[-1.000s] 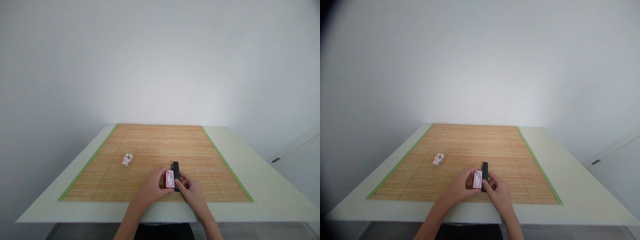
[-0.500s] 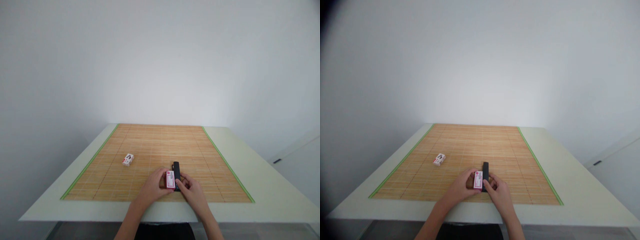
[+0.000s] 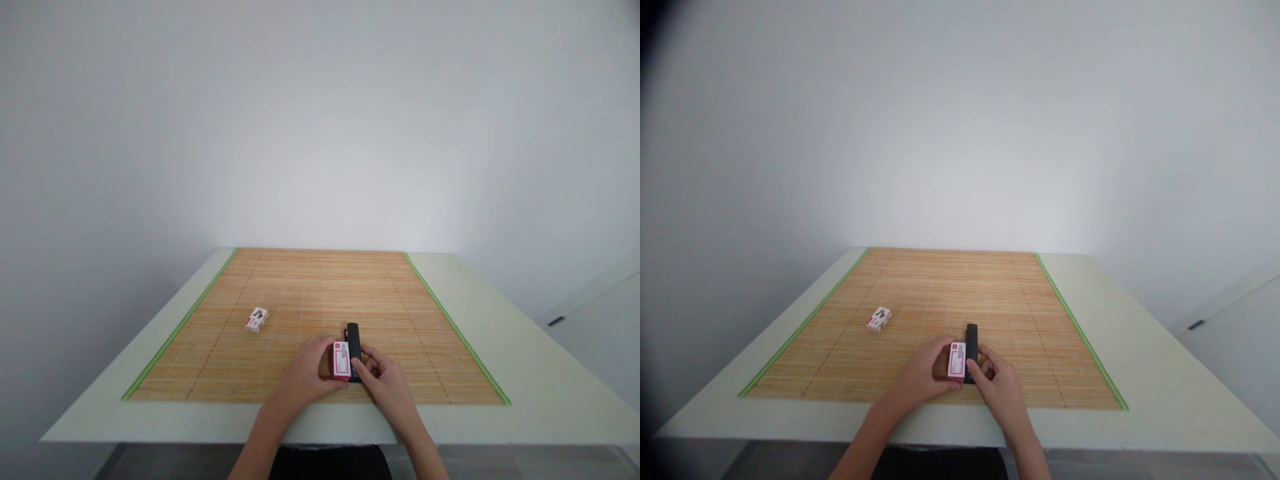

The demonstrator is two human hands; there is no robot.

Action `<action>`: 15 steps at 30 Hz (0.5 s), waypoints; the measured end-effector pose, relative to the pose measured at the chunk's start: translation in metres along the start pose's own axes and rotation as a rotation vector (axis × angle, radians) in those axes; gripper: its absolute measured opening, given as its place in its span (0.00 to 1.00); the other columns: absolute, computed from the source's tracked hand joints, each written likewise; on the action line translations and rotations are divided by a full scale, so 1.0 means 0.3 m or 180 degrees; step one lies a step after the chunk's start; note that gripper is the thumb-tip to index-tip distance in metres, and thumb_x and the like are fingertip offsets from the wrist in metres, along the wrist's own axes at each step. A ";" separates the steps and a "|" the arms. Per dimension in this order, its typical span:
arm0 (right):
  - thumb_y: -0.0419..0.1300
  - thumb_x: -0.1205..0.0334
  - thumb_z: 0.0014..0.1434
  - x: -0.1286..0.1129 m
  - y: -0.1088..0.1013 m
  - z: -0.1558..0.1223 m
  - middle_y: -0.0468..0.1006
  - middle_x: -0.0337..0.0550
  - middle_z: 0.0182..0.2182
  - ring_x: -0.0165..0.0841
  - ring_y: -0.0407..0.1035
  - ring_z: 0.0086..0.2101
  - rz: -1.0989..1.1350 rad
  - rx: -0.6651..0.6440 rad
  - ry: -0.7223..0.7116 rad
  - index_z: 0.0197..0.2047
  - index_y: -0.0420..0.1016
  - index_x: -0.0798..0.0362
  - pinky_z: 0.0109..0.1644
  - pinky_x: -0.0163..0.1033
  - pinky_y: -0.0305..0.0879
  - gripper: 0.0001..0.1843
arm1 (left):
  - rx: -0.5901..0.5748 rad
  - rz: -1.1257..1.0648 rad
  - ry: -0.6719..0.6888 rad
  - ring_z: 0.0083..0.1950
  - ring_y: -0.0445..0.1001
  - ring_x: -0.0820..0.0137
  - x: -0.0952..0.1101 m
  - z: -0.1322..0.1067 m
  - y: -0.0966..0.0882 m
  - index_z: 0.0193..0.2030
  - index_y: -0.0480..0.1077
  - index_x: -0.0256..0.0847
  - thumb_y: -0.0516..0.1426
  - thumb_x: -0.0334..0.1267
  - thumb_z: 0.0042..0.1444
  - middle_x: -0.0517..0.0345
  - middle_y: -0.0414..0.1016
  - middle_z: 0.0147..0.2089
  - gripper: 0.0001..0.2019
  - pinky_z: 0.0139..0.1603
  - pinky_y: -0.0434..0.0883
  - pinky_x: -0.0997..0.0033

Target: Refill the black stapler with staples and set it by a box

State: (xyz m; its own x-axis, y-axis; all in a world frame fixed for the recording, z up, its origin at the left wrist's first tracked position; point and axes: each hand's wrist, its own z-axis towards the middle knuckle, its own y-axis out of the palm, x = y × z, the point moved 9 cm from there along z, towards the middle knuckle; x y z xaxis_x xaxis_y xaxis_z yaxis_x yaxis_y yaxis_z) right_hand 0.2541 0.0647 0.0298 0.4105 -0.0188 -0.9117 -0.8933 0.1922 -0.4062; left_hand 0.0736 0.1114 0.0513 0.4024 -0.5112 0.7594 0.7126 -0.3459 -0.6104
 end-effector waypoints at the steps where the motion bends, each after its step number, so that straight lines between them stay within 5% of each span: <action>1: 0.61 0.39 0.63 0.003 -0.001 0.000 0.71 0.35 0.22 0.32 0.64 0.25 0.0003 0.0020 0.0011 0.56 0.80 0.55 0.29 0.37 0.57 0.30 | -0.0002 0.0031 0.0012 0.67 0.67 0.51 0.006 -0.008 -0.005 0.69 0.64 0.51 0.75 0.50 0.43 0.50 0.70 0.67 0.46 0.69 0.63 0.49; 4: 0.61 0.38 0.63 0.001 -0.003 -0.003 0.71 0.35 0.22 0.33 0.64 0.24 -0.0025 0.0052 -0.0003 0.57 0.79 0.55 0.29 0.37 0.57 0.31 | 0.0281 0.0184 -0.0084 0.71 0.62 0.53 0.004 -0.030 -0.103 0.72 0.60 0.53 0.71 0.52 0.50 0.51 0.64 0.71 0.44 0.72 0.60 0.49; 7: 0.59 0.38 0.65 -0.017 -0.011 -0.012 0.70 0.35 0.23 0.33 0.65 0.25 -0.0047 0.0129 -0.0073 0.59 0.77 0.54 0.30 0.37 0.58 0.31 | 0.1155 0.0542 -0.0446 0.62 0.70 0.57 -0.068 -0.061 -0.341 0.61 0.73 0.50 0.58 0.52 0.65 0.52 0.73 0.62 0.20 0.67 0.65 0.52; 10: 0.55 0.39 0.69 -0.034 -0.024 -0.025 0.72 0.37 0.25 0.35 0.68 0.28 0.0016 0.0254 -0.0116 0.62 0.74 0.53 0.33 0.38 0.62 0.30 | 0.2072 0.0922 -0.1216 0.50 0.75 0.57 -0.227 -0.123 -0.594 0.53 0.76 0.43 0.52 0.56 0.68 0.49 0.77 0.51 0.22 0.56 0.70 0.54; 12: 0.53 0.40 0.70 -0.036 -0.028 -0.032 0.75 0.39 0.29 0.36 0.70 0.31 0.0108 0.0305 -0.0128 0.64 0.72 0.52 0.36 0.39 0.65 0.30 | 0.2058 0.0983 -0.1560 0.46 0.75 0.57 -0.334 -0.135 -0.674 0.56 0.75 0.41 0.52 0.56 0.66 0.48 0.79 0.48 0.24 0.52 0.71 0.55; 15: 0.52 0.40 0.70 -0.025 -0.031 -0.041 0.79 0.44 0.37 0.38 0.74 0.36 0.0223 0.0362 -0.0113 0.66 0.68 0.52 0.40 0.41 0.70 0.31 | 0.1467 0.0645 -0.1705 0.45 0.77 0.57 -0.443 -0.103 -0.663 0.56 0.77 0.42 0.55 0.54 0.62 0.50 0.82 0.48 0.24 0.51 0.71 0.58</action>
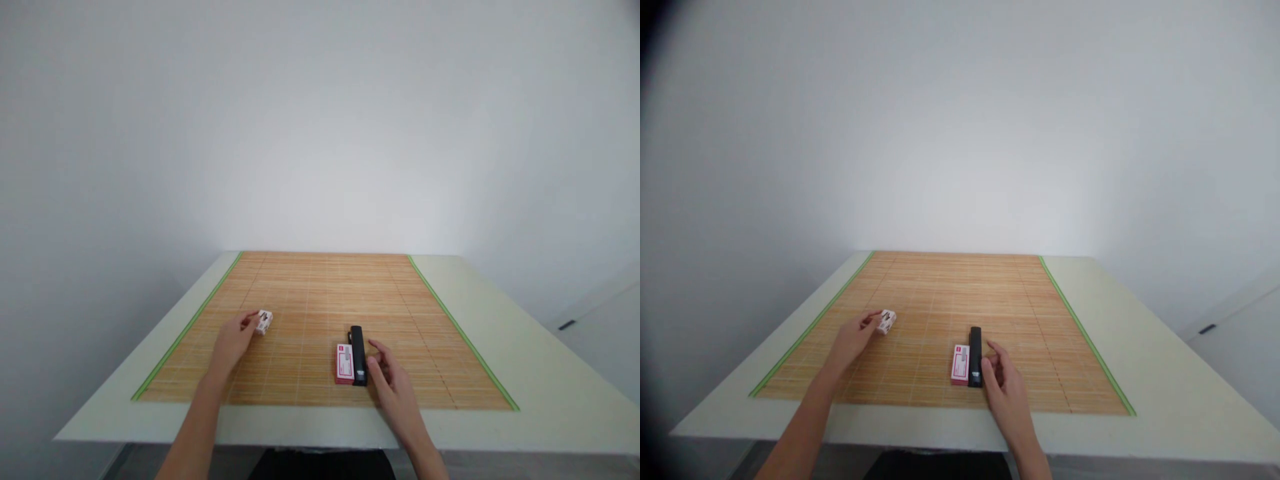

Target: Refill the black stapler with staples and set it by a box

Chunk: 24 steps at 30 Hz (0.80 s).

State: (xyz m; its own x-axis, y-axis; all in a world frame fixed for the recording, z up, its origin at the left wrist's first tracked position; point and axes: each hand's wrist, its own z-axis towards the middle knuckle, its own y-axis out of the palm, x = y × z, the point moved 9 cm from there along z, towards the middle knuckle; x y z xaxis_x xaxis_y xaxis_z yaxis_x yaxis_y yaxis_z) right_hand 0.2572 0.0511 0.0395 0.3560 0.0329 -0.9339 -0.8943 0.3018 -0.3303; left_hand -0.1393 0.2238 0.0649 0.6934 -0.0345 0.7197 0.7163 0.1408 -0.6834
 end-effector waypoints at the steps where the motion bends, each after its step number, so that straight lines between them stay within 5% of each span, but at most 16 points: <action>1: 0.53 0.40 0.70 0.003 -0.002 -0.003 0.80 0.46 0.41 0.39 0.75 0.39 -0.0001 0.0034 -0.0017 0.67 0.67 0.51 0.43 0.42 0.72 0.32 | -0.0151 -0.0058 0.0005 0.45 0.78 0.57 -0.003 0.007 0.025 0.55 0.78 0.42 0.56 0.54 0.61 0.50 0.82 0.47 0.23 0.50 0.71 0.59; 6: 0.62 0.44 0.65 -0.017 0.019 -0.036 0.71 0.53 0.64 0.47 0.66 0.62 -0.0450 -0.0019 -0.0429 0.71 0.61 0.48 0.68 0.55 0.62 0.37 | -0.0500 -0.0309 -0.0040 0.30 0.77 0.63 0.060 -0.023 0.158 0.56 0.78 0.40 0.56 0.58 0.60 0.51 0.84 0.39 0.28 0.35 0.70 0.65; 12: 0.64 0.50 0.63 -0.021 0.064 -0.081 0.66 0.51 0.68 0.49 0.62 0.66 -0.0905 -0.0141 -0.0565 0.75 0.54 0.45 0.71 0.57 0.59 0.42 | -0.0993 -0.0677 0.0098 0.23 0.75 0.69 0.216 -0.084 0.357 0.59 0.77 0.41 0.56 0.62 0.61 0.51 0.85 0.41 0.30 0.28 0.68 0.69; 18: 0.61 0.55 0.64 -0.012 0.075 -0.078 0.66 0.49 0.68 0.47 0.64 0.65 -0.1004 -0.0117 -0.0574 0.75 0.54 0.44 0.70 0.53 0.62 0.40 | -0.1143 -0.0774 0.0393 0.27 0.77 0.66 0.355 -0.148 0.470 0.57 0.79 0.42 0.54 0.60 0.63 0.51 0.85 0.41 0.28 0.34 0.70 0.66; 24: 0.59 0.56 0.65 -0.007 0.084 -0.084 0.65 0.49 0.69 0.46 0.66 0.64 -0.1153 -0.0180 -0.0560 0.76 0.53 0.44 0.68 0.50 0.65 0.39 | -0.1111 -0.0796 0.0602 0.45 0.81 0.58 0.433 -0.217 0.517 0.57 0.79 0.43 0.55 0.56 0.64 0.49 0.84 0.48 0.24 0.49 0.72 0.62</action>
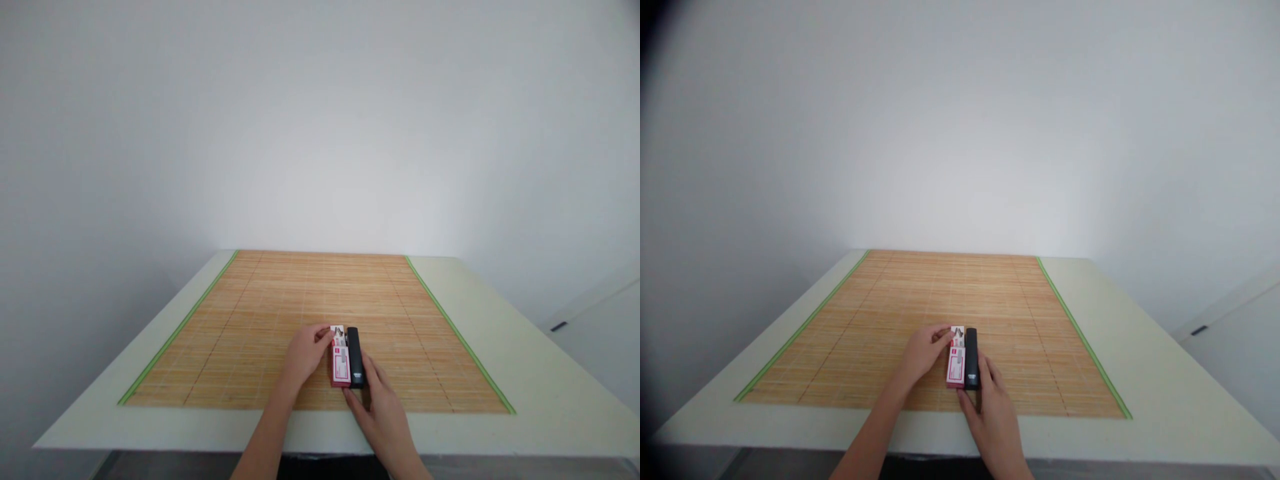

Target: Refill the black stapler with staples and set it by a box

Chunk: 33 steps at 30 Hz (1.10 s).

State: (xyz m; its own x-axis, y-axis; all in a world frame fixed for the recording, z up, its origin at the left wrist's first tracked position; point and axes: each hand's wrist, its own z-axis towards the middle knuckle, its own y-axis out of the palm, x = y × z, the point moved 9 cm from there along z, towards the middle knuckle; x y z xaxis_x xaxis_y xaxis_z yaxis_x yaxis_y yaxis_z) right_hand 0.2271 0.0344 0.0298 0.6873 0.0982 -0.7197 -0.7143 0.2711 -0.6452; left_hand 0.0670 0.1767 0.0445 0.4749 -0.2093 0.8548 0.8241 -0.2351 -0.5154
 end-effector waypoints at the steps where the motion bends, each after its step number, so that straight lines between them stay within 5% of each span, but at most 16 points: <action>1: 0.59 0.56 0.65 0.000 0.000 -0.001 0.65 0.49 0.69 0.46 0.66 0.64 -0.0034 0.0009 -0.0002 0.76 0.53 0.44 0.68 0.50 0.65 0.39 | 0.0015 0.0005 0.0012 0.47 0.81 0.58 0.006 -0.005 0.008 0.57 0.79 0.43 0.55 0.55 0.65 0.49 0.84 0.50 0.24 0.50 0.72 0.62; 9: 0.57 0.54 0.68 0.001 0.001 -0.002 0.66 0.50 0.69 0.47 0.66 0.65 -0.0202 0.0051 0.0001 0.75 0.54 0.45 0.68 0.52 0.66 0.35 | 0.0147 -0.0053 -0.0044 0.53 0.79 0.59 0.020 -0.045 0.029 0.60 0.76 0.43 0.52 0.51 0.68 0.48 0.82 0.55 0.22 0.57 0.72 0.61; 15: 0.59 0.54 0.67 -0.001 0.006 -0.004 0.59 0.49 0.72 0.47 0.59 0.69 -0.0265 0.0053 -0.0068 0.77 0.48 0.44 0.70 0.55 0.64 0.40 | 0.0840 -0.1059 -0.0437 0.66 0.73 0.58 -0.020 -0.166 0.045 0.67 0.68 0.39 0.53 0.52 0.68 0.44 0.72 0.67 0.27 0.70 0.65 0.57; 20: 0.59 0.53 0.67 -0.009 0.005 -0.010 0.57 0.48 0.73 0.47 0.56 0.70 -0.0390 0.0046 -0.0126 0.78 0.44 0.43 0.71 0.57 0.62 0.43 | 0.0549 -0.2216 -0.0810 0.77 0.57 0.56 0.000 -0.269 0.158 0.69 0.67 0.47 0.59 0.55 0.64 0.53 0.63 0.74 0.29 0.78 0.54 0.57; 27: 0.58 0.56 0.68 -0.002 0.015 -0.011 0.62 0.51 0.71 0.49 0.62 0.67 -0.0489 0.0040 -0.0311 0.78 0.45 0.43 0.68 0.59 0.66 0.41 | 0.0610 -0.2275 -0.0762 0.80 0.47 0.57 0.072 -0.291 0.182 0.73 0.62 0.48 0.58 0.52 0.64 0.56 0.56 0.77 0.32 0.80 0.45 0.54; 33: 0.55 0.59 0.69 0.033 -0.047 0.002 0.65 0.52 0.70 0.49 0.61 0.68 -0.0700 0.0031 -0.0502 0.77 0.48 0.46 0.74 0.68 0.47 0.37 | 0.0460 -0.2157 -0.0690 0.80 0.45 0.59 0.105 -0.255 0.284 0.77 0.55 0.46 0.56 0.42 0.63 0.56 0.51 0.79 0.35 0.80 0.43 0.57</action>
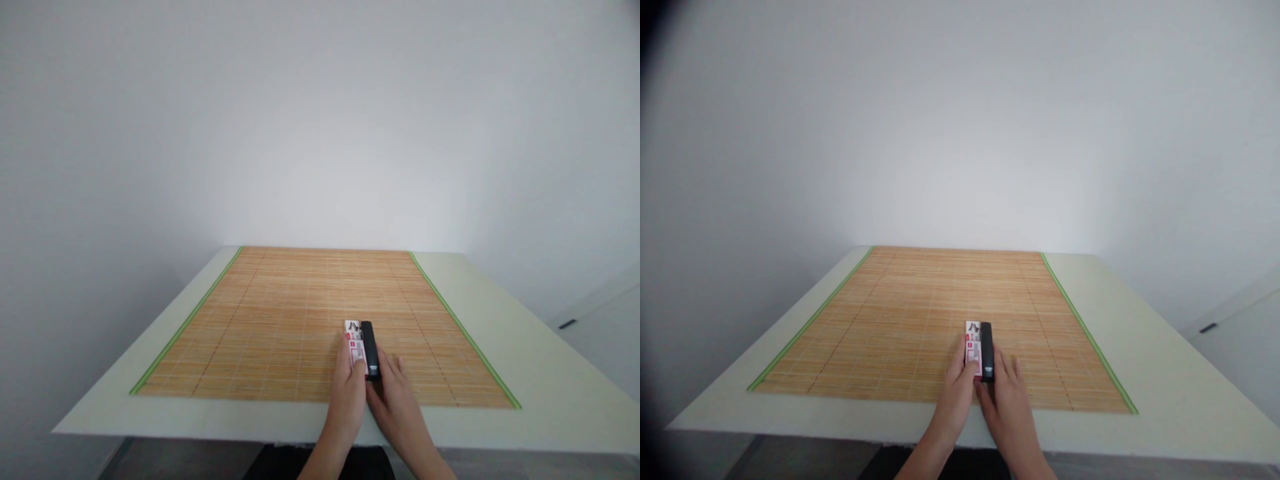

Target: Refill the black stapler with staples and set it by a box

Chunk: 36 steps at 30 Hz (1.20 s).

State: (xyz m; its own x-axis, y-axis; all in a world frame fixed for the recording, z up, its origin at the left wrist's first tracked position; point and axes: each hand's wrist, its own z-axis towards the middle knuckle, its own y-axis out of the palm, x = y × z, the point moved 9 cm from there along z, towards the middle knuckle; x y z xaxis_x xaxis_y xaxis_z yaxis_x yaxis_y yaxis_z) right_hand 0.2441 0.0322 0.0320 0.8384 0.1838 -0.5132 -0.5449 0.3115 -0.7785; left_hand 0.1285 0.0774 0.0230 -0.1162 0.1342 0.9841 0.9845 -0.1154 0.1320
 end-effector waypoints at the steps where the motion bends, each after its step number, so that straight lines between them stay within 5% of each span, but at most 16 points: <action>1: 0.54 0.58 0.70 0.030 -0.021 -0.002 0.66 0.52 0.69 0.48 0.61 0.68 -0.0019 -0.0028 0.0007 0.77 0.49 0.45 0.75 0.68 0.46 0.36 | -0.0108 0.0012 -0.0017 0.81 0.44 0.61 -0.009 0.006 0.041 0.78 0.53 0.44 0.55 0.40 0.62 0.56 0.49 0.80 0.37 0.80 0.43 0.59; 8: 0.54 0.52 0.71 0.333 -0.218 -0.045 0.67 0.52 0.68 0.47 0.62 0.67 -0.0137 -0.0166 0.0110 0.77 0.48 0.44 0.76 0.66 0.43 0.35 | -0.0826 -0.0196 -0.0156 0.81 0.40 0.64 -0.017 0.021 0.380 0.80 0.44 0.42 0.55 0.33 0.56 0.58 0.44 0.81 0.45 0.79 0.40 0.68; 12: 0.55 0.49 0.70 0.428 -0.289 -0.068 0.69 0.53 0.67 0.47 0.62 0.67 -0.0116 -0.0171 0.0250 0.74 0.55 0.47 0.73 0.59 0.55 0.33 | -0.1009 -0.0331 -0.0235 0.81 0.41 0.63 0.003 0.007 0.476 0.80 0.42 0.42 0.55 0.32 0.53 0.57 0.49 0.80 0.47 0.79 0.40 0.68; 20: 0.56 0.47 0.68 0.409 -0.308 -0.059 0.73 0.52 0.64 0.48 0.67 0.63 0.0023 0.0012 0.0309 0.70 0.62 0.48 0.69 0.58 0.62 0.31 | -0.0958 -0.0654 -0.0319 0.79 0.49 0.62 -0.038 0.017 0.472 0.79 0.48 0.44 0.56 0.33 0.55 0.56 0.55 0.78 0.44 0.79 0.44 0.64; 30: 0.56 0.47 0.68 0.429 -0.299 -0.072 0.69 0.52 0.67 0.46 0.64 0.65 -0.0031 0.0086 0.0318 0.72 0.60 0.48 0.70 0.56 0.61 0.33 | -0.1111 -0.1315 0.0042 0.78 0.54 0.61 -0.089 0.041 0.488 0.78 0.50 0.46 0.59 0.34 0.55 0.53 0.53 0.78 0.44 0.77 0.55 0.59; 36: 0.56 0.47 0.68 0.421 -0.304 -0.067 0.70 0.53 0.66 0.48 0.66 0.64 0.0006 0.0109 0.0329 0.73 0.59 0.49 0.69 0.56 0.63 0.34 | -0.1112 -0.0947 0.0211 0.77 0.57 0.59 -0.106 0.022 0.420 0.77 0.54 0.42 0.57 0.40 0.63 0.47 0.57 0.77 0.36 0.78 0.56 0.56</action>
State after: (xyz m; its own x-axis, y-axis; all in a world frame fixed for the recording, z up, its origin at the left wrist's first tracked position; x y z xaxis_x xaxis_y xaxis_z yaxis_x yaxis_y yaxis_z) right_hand 0.3995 0.0082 0.0308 0.8302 0.0879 -0.5505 -0.5441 0.3431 -0.7657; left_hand 0.2571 0.0650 0.0076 -0.4063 0.1500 0.9014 0.8052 -0.4077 0.4307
